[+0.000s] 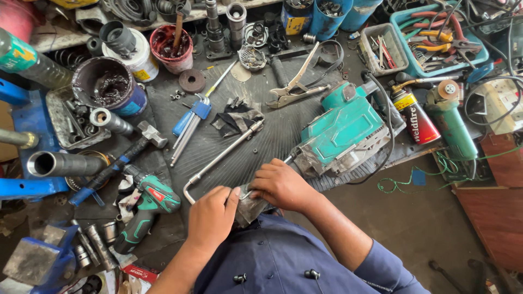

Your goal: The person grinds a metal component with an angle grinder, producing sparks over the workbench, then services a teal demolition hammer on the bench. They use a screwdriver and a hex key to loosen and remove parts from the tool's housing, handling small components and fasteners by hand.

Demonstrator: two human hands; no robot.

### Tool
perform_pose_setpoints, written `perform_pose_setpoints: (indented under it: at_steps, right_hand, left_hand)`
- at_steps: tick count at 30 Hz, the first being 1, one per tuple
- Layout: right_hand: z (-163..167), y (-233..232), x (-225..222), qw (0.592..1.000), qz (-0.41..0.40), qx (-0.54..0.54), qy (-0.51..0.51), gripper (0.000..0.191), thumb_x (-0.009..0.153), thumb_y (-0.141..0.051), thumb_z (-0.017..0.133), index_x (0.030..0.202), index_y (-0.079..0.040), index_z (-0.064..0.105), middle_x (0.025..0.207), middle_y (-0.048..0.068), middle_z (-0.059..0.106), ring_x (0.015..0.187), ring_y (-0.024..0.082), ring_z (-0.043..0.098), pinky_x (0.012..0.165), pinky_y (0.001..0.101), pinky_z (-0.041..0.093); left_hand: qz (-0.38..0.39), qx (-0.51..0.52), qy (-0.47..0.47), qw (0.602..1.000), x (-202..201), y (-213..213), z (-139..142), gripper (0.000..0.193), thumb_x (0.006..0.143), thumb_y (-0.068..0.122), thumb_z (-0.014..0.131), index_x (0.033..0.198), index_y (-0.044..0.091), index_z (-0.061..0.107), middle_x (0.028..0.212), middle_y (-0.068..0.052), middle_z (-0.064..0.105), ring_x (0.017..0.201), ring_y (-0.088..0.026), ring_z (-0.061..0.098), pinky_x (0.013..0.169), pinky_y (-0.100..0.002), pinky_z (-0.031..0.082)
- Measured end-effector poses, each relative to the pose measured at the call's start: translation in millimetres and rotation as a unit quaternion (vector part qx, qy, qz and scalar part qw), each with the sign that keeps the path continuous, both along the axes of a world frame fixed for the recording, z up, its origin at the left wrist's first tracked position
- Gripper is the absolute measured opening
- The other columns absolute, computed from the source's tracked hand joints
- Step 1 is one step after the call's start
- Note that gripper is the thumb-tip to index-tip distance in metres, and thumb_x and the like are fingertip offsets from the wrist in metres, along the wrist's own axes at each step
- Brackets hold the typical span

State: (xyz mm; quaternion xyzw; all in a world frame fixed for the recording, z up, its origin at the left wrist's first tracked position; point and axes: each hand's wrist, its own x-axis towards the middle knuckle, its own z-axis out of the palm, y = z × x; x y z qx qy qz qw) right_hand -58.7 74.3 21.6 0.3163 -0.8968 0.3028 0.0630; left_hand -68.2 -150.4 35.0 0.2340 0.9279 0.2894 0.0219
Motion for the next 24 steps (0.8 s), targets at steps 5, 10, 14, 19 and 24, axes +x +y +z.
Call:
perform_pose_setpoints:
  at_steps: [5, 10, 14, 19, 24]
  right_hand:
    - [0.9, -0.2, -3.0, 1.0, -0.009, 0.019, -0.005, 0.018, 0.076, -0.02, 0.076, 0.09, -0.011, 0.067, 0.082, 0.002, 0.063, 0.083, 0.024, 0.059, 0.076, 0.041, 0.043]
    - [0.0, 1.6, -6.7, 1.0, -0.022, -0.004, -0.019, 0.017, 0.083, -0.021, 0.076, 0.091, -0.01, 0.065, 0.081, 0.004, 0.061, 0.083, 0.027, 0.06, 0.073, 0.0428, 0.043]
    - [-0.9, 5.3, -8.9, 0.999, -0.011, -0.031, -0.013, 0.017, 0.079, -0.019, 0.074, 0.09, -0.01, 0.064, 0.081, 0.004, 0.061, 0.083, 0.028, 0.06, 0.074, 0.043, 0.045]
    - [-2.0, 4.4, -10.1, 0.999, -0.028, -0.023, -0.028, 0.017, 0.082, -0.02, 0.076, 0.089, -0.009, 0.064, 0.079, 0.004, 0.061, 0.082, 0.029, 0.06, 0.074, 0.044, 0.045]
    - [4.1, 9.5, -6.6, 0.999, -0.009, -0.032, -0.021, 0.02, 0.08, -0.018, 0.075, 0.095, -0.008, 0.065, 0.084, 0.006, 0.061, 0.085, 0.029, 0.059, 0.077, 0.044, 0.046]
  left_hand:
    - [-0.118, 0.111, 0.242, 0.957, -2.2, -14.2, 0.8, 0.036, 0.079, 0.028, 0.073, 0.101, -0.001, 0.069, 0.086, -0.01, 0.067, 0.072, -0.029, 0.064, 0.06, -0.044, 0.047]
    - [-0.061, 0.063, 0.119, 0.989, -3.5, -0.5, -6.7, 0.024, 0.094, 0.029, 0.079, 0.085, 0.014, 0.063, 0.077, -0.002, 0.063, 0.071, -0.025, 0.065, 0.064, -0.039, 0.05]
    - [0.027, 0.148, -0.282, 0.948, 5.5, 1.0, -7.1, 0.038, 0.095, 0.038, 0.072, 0.099, 0.0, 0.074, 0.079, -0.012, 0.072, 0.062, -0.025, 0.071, 0.058, -0.037, 0.054]
    - [-0.161, 0.112, 0.167, 0.966, 4.4, -14.3, -4.5, 0.043, 0.095, 0.034, 0.067, 0.12, -0.001, 0.065, 0.095, -0.011, 0.07, 0.079, -0.026, 0.07, 0.066, -0.036, 0.055]
    - [0.0, 0.118, -0.191, 0.974, -8.8, 8.9, -7.3, 0.032, 0.107, 0.03, 0.067, 0.095, 0.001, 0.075, 0.075, -0.012, 0.072, 0.062, -0.026, 0.069, 0.059, -0.041, 0.055]
